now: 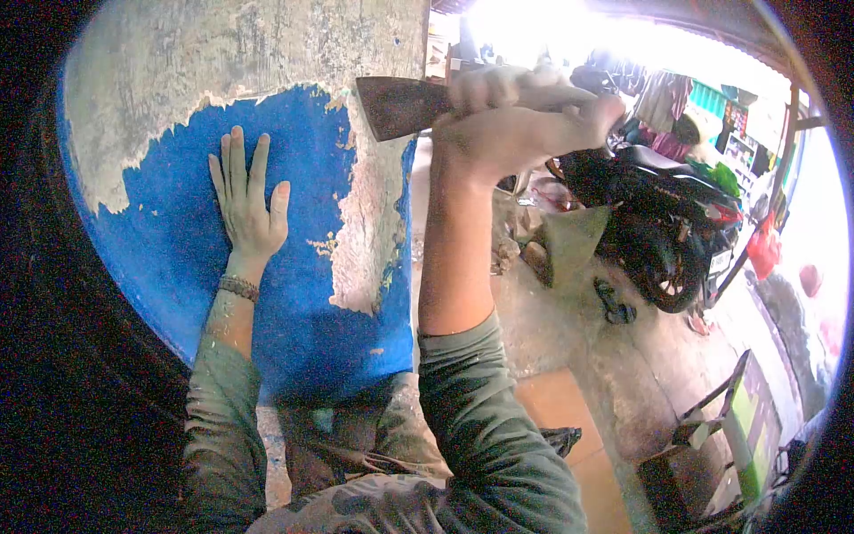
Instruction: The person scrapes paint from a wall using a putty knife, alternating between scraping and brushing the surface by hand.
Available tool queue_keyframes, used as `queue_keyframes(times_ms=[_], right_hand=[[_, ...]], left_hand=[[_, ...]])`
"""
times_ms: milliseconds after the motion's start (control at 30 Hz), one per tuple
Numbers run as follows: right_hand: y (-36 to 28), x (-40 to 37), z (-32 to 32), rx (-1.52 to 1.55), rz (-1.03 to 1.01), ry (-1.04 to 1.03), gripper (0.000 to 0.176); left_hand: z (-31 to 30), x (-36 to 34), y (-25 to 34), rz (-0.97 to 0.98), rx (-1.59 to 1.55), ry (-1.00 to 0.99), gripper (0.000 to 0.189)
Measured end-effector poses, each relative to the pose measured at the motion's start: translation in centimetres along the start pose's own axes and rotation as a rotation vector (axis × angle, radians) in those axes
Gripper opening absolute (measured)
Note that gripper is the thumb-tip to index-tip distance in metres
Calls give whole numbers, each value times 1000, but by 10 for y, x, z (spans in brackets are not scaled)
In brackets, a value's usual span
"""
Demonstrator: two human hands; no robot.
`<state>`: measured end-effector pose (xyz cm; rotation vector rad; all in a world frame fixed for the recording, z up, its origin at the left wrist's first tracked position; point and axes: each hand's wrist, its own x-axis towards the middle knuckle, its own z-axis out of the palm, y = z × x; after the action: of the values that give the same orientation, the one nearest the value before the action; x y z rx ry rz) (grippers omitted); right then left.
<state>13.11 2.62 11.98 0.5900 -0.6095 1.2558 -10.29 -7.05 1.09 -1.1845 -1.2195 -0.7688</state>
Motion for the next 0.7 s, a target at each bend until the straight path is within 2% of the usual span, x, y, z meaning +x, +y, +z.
queue_keyframes(times_ms=[67,100,133,200,233,267,333,367,400,500,533,567,600,633,700], right_hand=[[31,-9,-2,-121,35,31,68],[38,-14,1,-75,148,92,68],[33,-15,2,-76,147,95,68],[17,-18,2,-137,-71,-3,68],[4,-9,-3,79,-40,-81,69],[12,-11,-1,81,-36,-83,69],[28,-20,4,-169,-10,26,66],[29,-22,-3,-103,123,32,64],[23,-28,-13,-111,129,43,64],[-1,-63,-58,-96,173,43,60],[-11,-91,-64,-204,240,41,58],[-14,-121,-72,-166,296,129,50],[-19,-147,-100,-462,286,-33,40],[-30,-174,-116,-660,381,-131,30],[-49,-224,-141,-868,556,-281,26]], left_hand=[[-1,-1,1,2,1,-4,57],[0,-1,1,4,-1,-7,57],[1,-1,2,-4,-6,9,56],[1,-2,1,-11,-7,27,56],[1,-2,1,-12,-2,25,56],[1,-3,1,-15,-1,21,55],[1,-4,1,-19,3,7,55],[1,-4,0,-19,11,2,55],[1,-8,2,-22,7,-11,55],[6,-40,11,-192,169,-9,57],[8,-62,18,-206,176,-34,57],[9,-88,28,-211,164,-101,58],[8,-116,39,-214,153,-166,58],[2,-146,52,-193,103,-314,57],[-18,-203,76,-114,-43,-600,55]])
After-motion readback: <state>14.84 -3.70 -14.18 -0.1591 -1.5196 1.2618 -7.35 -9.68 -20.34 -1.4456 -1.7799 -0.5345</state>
